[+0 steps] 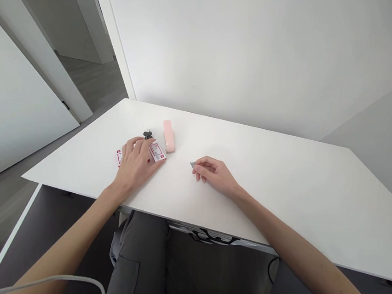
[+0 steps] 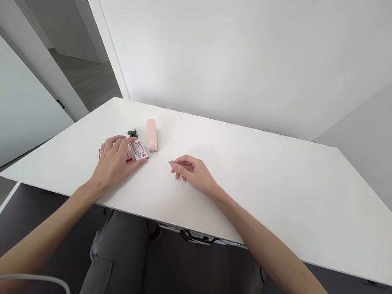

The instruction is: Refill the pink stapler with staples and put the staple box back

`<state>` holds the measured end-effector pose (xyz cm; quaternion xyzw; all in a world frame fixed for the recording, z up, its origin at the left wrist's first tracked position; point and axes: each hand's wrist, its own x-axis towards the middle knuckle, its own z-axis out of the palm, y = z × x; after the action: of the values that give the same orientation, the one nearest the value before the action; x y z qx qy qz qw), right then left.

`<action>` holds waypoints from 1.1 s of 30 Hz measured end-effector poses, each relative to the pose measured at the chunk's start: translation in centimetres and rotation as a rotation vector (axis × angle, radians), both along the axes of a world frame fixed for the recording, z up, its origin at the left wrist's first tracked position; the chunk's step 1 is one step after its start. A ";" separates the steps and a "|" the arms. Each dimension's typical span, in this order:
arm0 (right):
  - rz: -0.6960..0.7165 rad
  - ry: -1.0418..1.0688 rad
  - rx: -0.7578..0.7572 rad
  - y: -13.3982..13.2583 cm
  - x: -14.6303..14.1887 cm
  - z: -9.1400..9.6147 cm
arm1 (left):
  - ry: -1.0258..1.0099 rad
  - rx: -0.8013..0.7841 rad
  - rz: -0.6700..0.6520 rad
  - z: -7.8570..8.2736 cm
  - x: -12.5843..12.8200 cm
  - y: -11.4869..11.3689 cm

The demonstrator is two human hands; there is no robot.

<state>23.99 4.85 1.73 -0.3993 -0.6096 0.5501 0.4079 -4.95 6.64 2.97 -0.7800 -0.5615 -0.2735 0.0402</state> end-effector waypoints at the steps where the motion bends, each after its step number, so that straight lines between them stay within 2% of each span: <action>1: 0.004 0.005 -0.003 0.0 0.0 0.1 | -0.032 0.018 -0.033 0.1 0.2 -0.5; 6: 0.101 0.071 -0.027 0.0 0.5 0.6 | -0.175 0.002 -0.281 0.4 2.3 -2.3; 11: 0.329 0.103 -0.181 0.3 1.2 1.1 | -0.231 -0.046 -0.410 0.5 4.6 -3.0; 15: 0.387 0.118 -0.265 0.5 1.5 1.1 | -0.380 -0.166 -0.475 0.6 5.5 -3.3; 21: 0.429 0.239 -0.302 0.5 1.3 0.9 | -0.916 -0.552 -0.483 1.2 6.6 -3.3; 25: 0.449 0.277 -0.320 0.6 1.3 0.6 | -1.066 -0.771 -0.491 1.3 7.2 -3.3; 28: 0.454 0.281 -0.312 0.7 1.3 0.5 | -1.155 -0.765 -0.454 0.9 7.3 -3.1; 33: 0.480 0.275 -0.306 0.7 1.4 0.6 | -1.247 -0.670 -0.289 0.5 7.1 -3.0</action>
<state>25.42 5.52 2.31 -0.2229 -0.5357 0.7648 0.2802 2.15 3.68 3.45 -0.5156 -0.4247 -0.4833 -0.5659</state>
